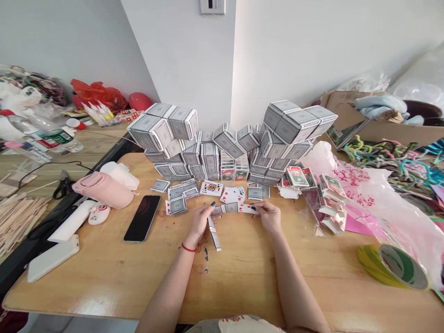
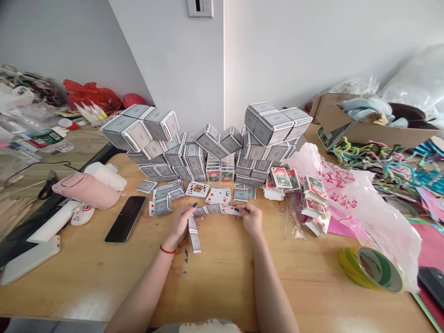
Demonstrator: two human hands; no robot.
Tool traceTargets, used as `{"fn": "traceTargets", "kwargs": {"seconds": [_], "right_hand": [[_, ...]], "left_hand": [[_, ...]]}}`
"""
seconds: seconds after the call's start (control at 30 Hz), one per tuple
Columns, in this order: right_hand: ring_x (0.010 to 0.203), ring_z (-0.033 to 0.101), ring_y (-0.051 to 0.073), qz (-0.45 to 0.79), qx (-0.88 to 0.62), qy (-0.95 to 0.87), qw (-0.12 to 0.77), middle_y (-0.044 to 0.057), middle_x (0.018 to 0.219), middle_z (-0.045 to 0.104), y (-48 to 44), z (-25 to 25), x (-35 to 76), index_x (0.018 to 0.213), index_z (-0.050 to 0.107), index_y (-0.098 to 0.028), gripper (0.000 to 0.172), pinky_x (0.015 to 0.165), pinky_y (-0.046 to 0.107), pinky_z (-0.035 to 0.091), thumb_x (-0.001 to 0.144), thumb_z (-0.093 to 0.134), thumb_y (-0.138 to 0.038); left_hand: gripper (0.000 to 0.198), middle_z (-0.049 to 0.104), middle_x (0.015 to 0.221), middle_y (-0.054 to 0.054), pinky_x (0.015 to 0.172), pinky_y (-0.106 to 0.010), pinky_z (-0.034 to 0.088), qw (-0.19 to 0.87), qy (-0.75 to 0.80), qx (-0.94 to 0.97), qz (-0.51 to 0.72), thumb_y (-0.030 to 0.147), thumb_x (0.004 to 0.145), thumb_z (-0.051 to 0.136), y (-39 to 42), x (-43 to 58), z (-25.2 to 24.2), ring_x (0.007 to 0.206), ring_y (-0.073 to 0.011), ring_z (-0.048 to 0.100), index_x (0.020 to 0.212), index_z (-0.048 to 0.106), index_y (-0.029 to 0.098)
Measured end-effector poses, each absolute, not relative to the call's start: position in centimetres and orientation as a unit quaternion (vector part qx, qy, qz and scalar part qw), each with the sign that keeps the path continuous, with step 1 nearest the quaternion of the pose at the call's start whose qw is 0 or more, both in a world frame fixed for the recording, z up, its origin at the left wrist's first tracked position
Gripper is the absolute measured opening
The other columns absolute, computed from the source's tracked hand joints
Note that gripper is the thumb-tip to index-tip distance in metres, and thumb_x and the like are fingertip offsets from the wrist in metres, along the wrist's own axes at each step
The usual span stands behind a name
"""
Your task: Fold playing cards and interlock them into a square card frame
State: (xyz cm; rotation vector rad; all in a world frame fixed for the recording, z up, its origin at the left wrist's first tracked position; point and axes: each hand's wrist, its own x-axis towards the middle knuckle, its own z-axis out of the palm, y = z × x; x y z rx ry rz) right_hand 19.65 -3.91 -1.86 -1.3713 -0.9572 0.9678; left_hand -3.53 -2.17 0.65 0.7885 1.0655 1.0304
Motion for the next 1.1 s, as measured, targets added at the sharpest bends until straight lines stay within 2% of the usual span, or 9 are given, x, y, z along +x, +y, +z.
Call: {"fn": "traceTargets", "kwargs": {"seconds": [0.2, 0.33, 0.6, 0.93, 1.1], "right_hand": [[0.041, 0.056, 0.013, 0.412, -0.606, -0.431, 0.527, 0.006, 0.071, 0.068, -4.1, -1.6, 20.0, 0.07, 0.066, -0.016, 0.023, 0.039, 0.027, 0.049, 0.064, 0.06, -0.038], [0.038, 0.055, 0.014, 0.427, -0.614, -0.44, 0.497, 0.005, 0.064, 0.067, -4.2, -1.9, 20.4, 0.071, 0.067, -0.016, 0.025, 0.038, 0.026, 0.047, 0.064, 0.059, -0.038], [0.037, 0.056, 0.015, 0.395, -0.647, -0.485, 0.436, 0.003, 0.059, 0.067, -4.4, -1.5, 21.0, 0.071, 0.069, -0.017, 0.02, 0.04, 0.026, 0.045, 0.067, 0.054, -0.03], [0.044, 0.06, 0.018, 0.354, -0.636, -0.565, 0.389, 0.002, 0.05, 0.064, -4.3, 0.3, 21.4, 0.071, 0.07, -0.02, 0.021, 0.048, 0.027, 0.048, 0.069, 0.049, -0.023], [0.042, 0.058, 0.016, 0.33, -0.632, -0.59, 0.378, 0.001, 0.05, 0.063, -4.3, 1.3, 21.0, 0.067, 0.069, -0.021, 0.023, 0.045, 0.025, 0.045, 0.069, 0.047, -0.02]], "left_hand": [[0.026, 0.066, 0.072, -0.005, 0.071, -0.037, 0.052, 0.663, 0.477, 0.362, 0.45, 0.038, 0.063, 0.065, -2.3, -3.6, 0.8, 0.076, -0.0235, 0.064, 0.066, 0.061, 0.012], [0.025, 0.065, 0.07, -0.003, 0.073, -0.036, 0.051, 0.659, 0.477, 0.379, 0.441, 0.038, 0.064, 0.064, -2.4, -3.6, 0.9, 0.075, -0.0225, 0.064, 0.068, 0.061, 0.013], [0.025, 0.06, 0.064, 0.0, 0.071, -0.036, 0.051, 0.662, 0.481, 0.385, 0.426, 0.037, 0.064, 0.064, -2.3, -3.8, 1.0, 0.066, -0.0199, 0.063, 0.059, 0.057, 0.014], [0.024, 0.061, 0.066, -0.001, 0.076, -0.039, 0.051, 0.672, 0.466, 0.387, 0.427, 0.036, 0.063, 0.065, -2.1, -3.9, 0.9, 0.066, -0.019, 0.062, 0.061, 0.06, 0.013], [0.022, 0.063, 0.069, -0.003, 0.075, -0.039, 0.051, 0.663, 0.473, 0.397, 0.423, 0.036, 0.063, 0.065, -2.1, -3.7, 1.2, 0.069, -0.0198, 0.061, 0.064, 0.064, 0.014]]}}
